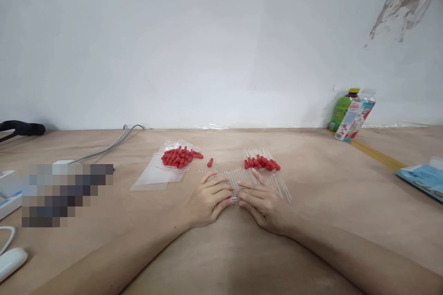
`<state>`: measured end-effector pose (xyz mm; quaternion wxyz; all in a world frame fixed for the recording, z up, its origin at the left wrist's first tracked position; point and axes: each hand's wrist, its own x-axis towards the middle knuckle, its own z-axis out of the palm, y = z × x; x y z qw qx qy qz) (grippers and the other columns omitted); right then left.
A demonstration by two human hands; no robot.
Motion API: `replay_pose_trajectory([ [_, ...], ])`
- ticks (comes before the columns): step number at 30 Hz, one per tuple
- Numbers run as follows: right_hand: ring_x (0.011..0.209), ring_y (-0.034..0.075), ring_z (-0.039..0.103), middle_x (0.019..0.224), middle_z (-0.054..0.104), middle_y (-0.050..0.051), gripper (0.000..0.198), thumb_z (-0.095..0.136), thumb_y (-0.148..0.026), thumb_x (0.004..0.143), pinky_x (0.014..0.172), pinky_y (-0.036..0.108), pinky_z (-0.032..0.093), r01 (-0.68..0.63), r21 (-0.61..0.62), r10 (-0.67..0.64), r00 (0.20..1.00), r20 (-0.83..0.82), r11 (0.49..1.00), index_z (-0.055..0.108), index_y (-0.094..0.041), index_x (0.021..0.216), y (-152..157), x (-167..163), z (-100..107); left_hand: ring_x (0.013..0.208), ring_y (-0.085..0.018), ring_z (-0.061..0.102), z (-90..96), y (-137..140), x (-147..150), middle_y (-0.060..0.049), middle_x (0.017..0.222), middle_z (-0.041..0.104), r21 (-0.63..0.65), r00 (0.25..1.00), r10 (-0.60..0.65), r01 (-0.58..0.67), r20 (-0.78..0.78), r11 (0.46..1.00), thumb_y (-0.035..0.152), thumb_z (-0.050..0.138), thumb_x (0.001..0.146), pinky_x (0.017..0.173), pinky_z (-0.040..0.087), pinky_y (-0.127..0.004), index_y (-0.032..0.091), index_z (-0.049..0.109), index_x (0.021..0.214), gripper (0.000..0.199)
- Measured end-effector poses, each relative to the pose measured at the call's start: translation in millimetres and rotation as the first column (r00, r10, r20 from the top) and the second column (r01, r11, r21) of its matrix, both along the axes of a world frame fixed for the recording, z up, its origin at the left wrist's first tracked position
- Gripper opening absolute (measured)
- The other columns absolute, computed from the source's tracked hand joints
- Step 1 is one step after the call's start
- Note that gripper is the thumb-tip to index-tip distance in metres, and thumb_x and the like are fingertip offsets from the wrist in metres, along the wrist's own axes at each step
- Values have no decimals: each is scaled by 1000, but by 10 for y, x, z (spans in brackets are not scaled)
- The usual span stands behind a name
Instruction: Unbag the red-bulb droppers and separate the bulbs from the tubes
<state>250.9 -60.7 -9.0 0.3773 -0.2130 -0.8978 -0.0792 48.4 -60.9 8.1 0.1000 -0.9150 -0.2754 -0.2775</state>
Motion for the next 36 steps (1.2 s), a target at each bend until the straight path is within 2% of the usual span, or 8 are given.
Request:
replay_pose_trajectory([
  [4, 101, 15, 57, 86, 68, 3, 21, 42, -11, 85, 105, 44, 23, -36, -2, 36, 999, -2, 999, 58, -17, 98, 11, 53, -32, 107, -18, 52, 5, 0, -65, -1, 96, 67, -29, 1000, -8, 8, -17, 1000, 22, 44, 86, 101, 26, -41, 21, 61, 88, 17],
  [7, 102, 15, 56, 88, 67, 3, 25, 41, -10, 84, 102, 41, 29, 13, 13, -12, 997, -79, 1000, 57, -19, 101, 53, 202, -61, 105, -17, 52, 1, 31, -241, -1, 96, 67, 0, 997, 71, -71, 25, 997, 18, 42, 86, 98, 29, -40, 22, 60, 92, 19],
  [10, 86, 15, 59, 81, 65, 2, 23, 45, -15, 84, 92, 37, 37, 169, 0, -166, 968, -189, 986, 59, -21, 101, 97, 347, -30, 92, -19, 55, -1, 74, -418, -4, 93, 65, 32, 982, 181, -183, 60, 983, 20, 42, 86, 85, 38, -37, 21, 60, 89, 18],
  [13, 65, 12, 55, 64, 58, -1, 21, 48, -22, 84, 81, 34, 37, 352, -23, -349, 916, -199, 936, 63, -23, 98, 119, 374, 42, 73, -15, 52, 10, 131, -474, -5, 81, 57, 21, 968, 203, -208, 149, 978, 25, 45, 85, 65, 43, -28, 19, 60, 85, 16],
  [17, 72, 14, 55, 71, 61, 2, 26, 42, -21, 85, 79, 33, 30, 495, -54, -498, 858, -128, 867, 62, -21, 101, 156, 340, 94, 79, -16, 50, 74, 259, -518, -6, 84, 48, -13, 924, 284, -291, 258, 957, 20, 38, 87, 68, 44, -27, 17, 57, 97, 22],
  [23, 69, 14, 56, 70, 63, 1, 15, 47, -22, 78, 82, 34, 27, 515, -131, -530, 838, -133, 847, 59, -18, 86, 226, 403, 62, 76, -17, 53, 295, 574, -836, -6, 91, 53, -161, 772, 608, -587, 183, 794, 26, 41, 83, 68, 43, -29, 18, 50, 109, 28],
  [28, 68, 14, 56, 68, 63, 0, 11, 47, -20, 77, 83, 35, 26, 494, -143, -510, 852, -120, 858, 58, -19, 77, 207, 377, 42, 72, -17, 56, 442, 869, -895, -1, 87, 61, -240, 678, 727, -692, 107, 681, 36, 50, 78, 60, 40, -27, 22, 45, 105, 31],
  [36, 74, 16, 55, 71, 66, -1, 13, 48, -23, 79, 91, 39, 22, 474, -137, -485, 872, -61, 870, 61, -22, 76, 187, 327, 9, 82, -23, 56, 251, 950, -648, -3, 80, 63, -104, 721, 690, -693, -63, 714, 38, 51, 77, 72, 35, -32, 21, 48, 84, 18],
])
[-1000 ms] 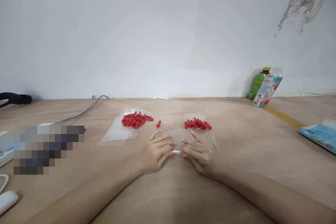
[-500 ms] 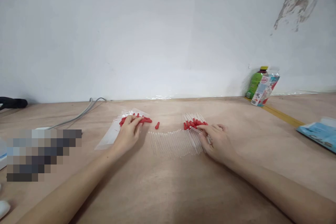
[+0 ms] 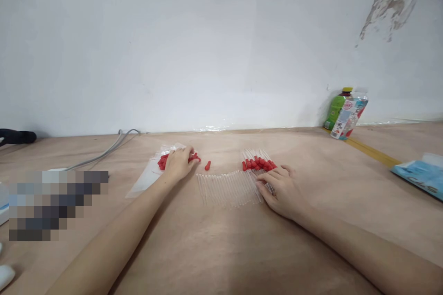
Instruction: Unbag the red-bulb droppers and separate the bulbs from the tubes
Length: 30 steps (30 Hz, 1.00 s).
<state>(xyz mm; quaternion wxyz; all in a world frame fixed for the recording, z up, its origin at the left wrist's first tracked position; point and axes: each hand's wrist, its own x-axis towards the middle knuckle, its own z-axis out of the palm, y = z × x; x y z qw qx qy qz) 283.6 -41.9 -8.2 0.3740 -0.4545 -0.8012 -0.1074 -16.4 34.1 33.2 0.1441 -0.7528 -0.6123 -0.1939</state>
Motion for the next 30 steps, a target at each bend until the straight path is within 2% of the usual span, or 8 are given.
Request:
replay_pose_trajectory([
  [4, 77, 17, 55, 75, 66, 0, 15, 49, -30, 80, 94, 41, 20, -9, -5, 9, 1000, 25, 1000, 62, -22, 77, -22, -11, 11, 82, -24, 54, -67, -42, -9, -3, 76, 62, -18, 999, -23, 22, -35, 1000, 39, 53, 75, 72, 33, -34, 20, 50, 77, 19],
  [10, 80, 17, 55, 78, 66, 1, 21, 49, -38, 81, 94, 42, 20, -5, -13, 6, 999, 53, 1000, 64, -23, 81, -43, -9, 19, 83, -24, 52, -6, -103, 48, -4, 84, 62, 11, 999, -39, 40, -24, 999, 38, 48, 79, 73, 33, -35, 20, 51, 78, 18],
  [14, 80, 17, 55, 78, 65, 1, 21, 48, -37, 82, 94, 42, 20, -14, 2, 13, 999, 43, 1000, 64, -23, 80, -40, 0, 15, 86, -23, 52, 21, -181, 318, -5, 86, 61, 18, 989, -148, 148, 14, 989, 36, 47, 81, 75, 34, -35, 19, 52, 81, 17],
  [17, 79, 16, 54, 77, 65, 1, 20, 48, -35, 82, 94, 42, 19, -31, 13, 30, 999, 30, 999, 64, -23, 80, -45, 7, 19, 88, -22, 52, 6, -209, 626, -5, 90, 61, -11, 959, -282, 282, 42, 959, 35, 50, 80, 77, 35, -34, 19, 53, 83, 16],
  [23, 77, 15, 54, 73, 64, 0, 21, 48, -32, 83, 95, 42, 17, -44, 15, 44, 999, 8, 999, 64, -23, 74, -53, 28, 18, 88, -19, 54, -25, -94, 1168, -2, 89, 62, -90, 898, -435, 440, 73, 893, 44, 55, 76, 74, 40, -30, 20, 53, 88, 27],
  [27, 77, 14, 54, 71, 64, -1, 22, 47, -32, 83, 95, 41, 17, -30, 32, 30, 1000, 4, 999, 63, -22, 71, -35, 43, 5, 81, -18, 57, -34, 21, 1302, 1, 82, 64, -123, 861, -500, 508, 92, 853, 46, 58, 73, 68, 41, -27, 21, 53, 90, 30],
  [30, 76, 15, 54, 70, 64, 0, 23, 47, -31, 83, 95, 41, 17, -29, 28, 29, 1000, 3, 999, 63, -22, 69, -25, 48, 3, 76, -17, 58, -49, 64, 1321, 1, 77, 64, -120, 847, -523, 532, 95, 839, 37, 59, 75, 65, 42, -26, 21, 54, 88, 22],
])
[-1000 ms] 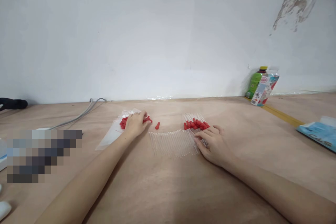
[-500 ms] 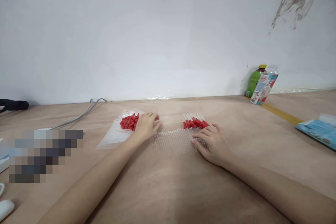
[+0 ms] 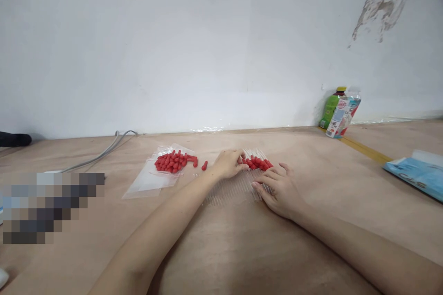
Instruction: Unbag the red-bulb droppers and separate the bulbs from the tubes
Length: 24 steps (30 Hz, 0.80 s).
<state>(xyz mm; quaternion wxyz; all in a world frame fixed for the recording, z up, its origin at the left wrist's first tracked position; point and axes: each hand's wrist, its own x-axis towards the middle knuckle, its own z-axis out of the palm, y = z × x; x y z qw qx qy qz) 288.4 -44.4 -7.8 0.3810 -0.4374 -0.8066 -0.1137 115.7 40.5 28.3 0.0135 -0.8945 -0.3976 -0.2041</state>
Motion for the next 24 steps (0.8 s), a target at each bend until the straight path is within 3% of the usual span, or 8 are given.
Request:
replay_pose_trajectory([
  [4, 75, 15, 53, 69, 64, 0, 23, 47, -30, 83, 94, 42, 18, -3, -5, 3, 1000, -9, 1000, 62, -22, 68, -5, -6, 12, 77, -17, 58, -34, -1, 13, -2, 79, 64, 56, 1000, 0, -2, 26, 998, 27, 53, 78, 70, 42, -28, 19, 57, 83, 9],
  [8, 73, 14, 53, 67, 63, 0, 24, 47, -30, 83, 94, 42, 19, 2, 14, -2, 999, -32, 1000, 63, -21, 67, -16, -16, 22, 79, -19, 59, -54, -74, -38, -6, 82, 64, 120, 989, 87, -102, 123, 988, 21, 45, 81, 73, 42, -31, 17, 58, 85, 14],
  [13, 76, 15, 54, 74, 64, 1, 18, 49, -28, 82, 93, 43, 23, -28, 11, 29, 998, -63, 1000, 63, -22, 74, 3, -14, 4, 85, -18, 58, -20, -375, -386, -4, 89, 65, 154, 962, 157, -195, 225, 969, 22, 43, 83, 76, 42, -31, 19, 58, 94, 18],
  [16, 86, 18, 55, 89, 63, 6, 17, 49, -28, 82, 89, 40, 31, -63, 55, 69, 992, -106, 996, 62, -20, 90, 33, -21, -14, 83, -18, 57, -34, -616, -677, -3, 87, 65, 185, 960, 115, -165, 257, 969, 23, 46, 83, 76, 42, -31, 20, 59, 94, 17],
  [19, 100, 21, 51, 106, 58, 10, 29, 49, -29, 82, 87, 38, 37, -106, 98, 115, 989, -97, 990, 56, -18, 108, 53, -43, -21, 82, -18, 57, -115, -796, -888, -4, 83, 64, 207, 955, 52, -116, 292, 971, 24, 48, 82, 76, 42, -33, 20, 60, 90, 15],
  [24, 113, 22, 45, 120, 52, 10, 42, 47, -32, 83, 97, 43, 31, -168, 83, 165, 985, 49, 982, 45, -19, 123, 54, -74, -29, 80, -17, 57, -253, -894, -933, -4, 87, 65, 163, 937, -25, -35, 348, 986, 22, 50, 82, 74, 44, -34, 21, 59, 92, 14],
])
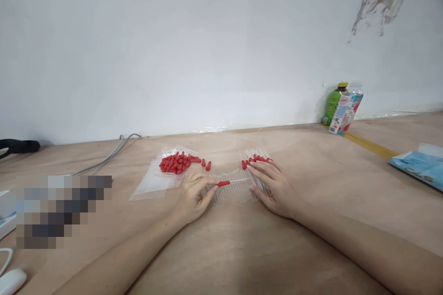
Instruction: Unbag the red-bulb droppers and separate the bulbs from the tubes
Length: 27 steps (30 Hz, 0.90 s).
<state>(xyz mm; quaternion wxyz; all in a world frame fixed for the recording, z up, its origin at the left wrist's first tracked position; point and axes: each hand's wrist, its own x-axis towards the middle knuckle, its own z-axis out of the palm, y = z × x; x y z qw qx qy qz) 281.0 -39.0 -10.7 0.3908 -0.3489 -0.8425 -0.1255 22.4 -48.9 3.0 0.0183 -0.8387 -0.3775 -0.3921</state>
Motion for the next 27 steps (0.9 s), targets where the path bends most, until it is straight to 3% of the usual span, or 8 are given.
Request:
replay_pose_trajectory([
  [4, 114, 22, 44, 119, 55, 8, 39, 46, -33, 84, 100, 46, 28, -14, -31, 17, 996, 87, 999, 47, -21, 121, -5, -6, -14, 83, -16, 57, 7, -13, 81, -4, 87, 66, -18, 991, -136, 136, -4, 991, 18, 49, 83, 75, 45, -32, 20, 59, 94, 15],
  [7, 112, 22, 46, 113, 59, 5, 33, 48, -34, 84, 100, 47, 27, -41, -24, 44, 992, 122, 999, 54, -25, 115, -3, -13, -22, 83, -17, 57, 28, -35, 102, -5, 86, 66, -19, 985, -172, 171, -19, 985, 19, 48, 83, 74, 45, -32, 20, 60, 93, 15],
  [11, 109, 20, 49, 106, 62, 1, 20, 51, -31, 83, 100, 49, 26, -70, 35, 66, 990, 125, 997, 62, -30, 100, 10, -28, -38, 85, -17, 58, 52, -65, 111, -6, 87, 66, -23, 985, -169, 169, -30, 985, 20, 47, 84, 76, 46, -33, 20, 60, 94, 17],
  [17, 106, 20, 50, 102, 64, 1, 18, 53, -29, 82, 99, 49, 26, -70, 64, 63, 993, 100, 996, 63, -30, 96, -5, -80, -24, 109, -25, 48, 53, -39, 262, -8, 113, 59, 105, 978, -90, 112, -188, 988, 34, 58, 77, 92, 38, -44, 21, 57, 108, 34],
  [20, 104, 19, 52, 99, 65, 1, 18, 53, -28, 82, 99, 49, 25, -77, 66, 69, 992, 110, 995, 63, -29, 96, -45, -119, 25, 105, -22, 53, 5, 4, 333, -5, 105, 64, 161, 972, -92, 128, -214, 979, 29, 52, 81, 92, 38, -43, 24, 62, 97, 19],
  [27, 109, 20, 50, 107, 63, 4, 31, 46, -35, 85, 103, 51, 20, -87, -7, 87, 978, 191, 996, 56, -23, 112, -109, -179, 110, 105, -21, 55, -48, 28, 346, -4, 93, 68, 209, 976, -109, 148, -186, 967, 24, 50, 83, 94, 36, -43, 22, 62, 95, 17],
])
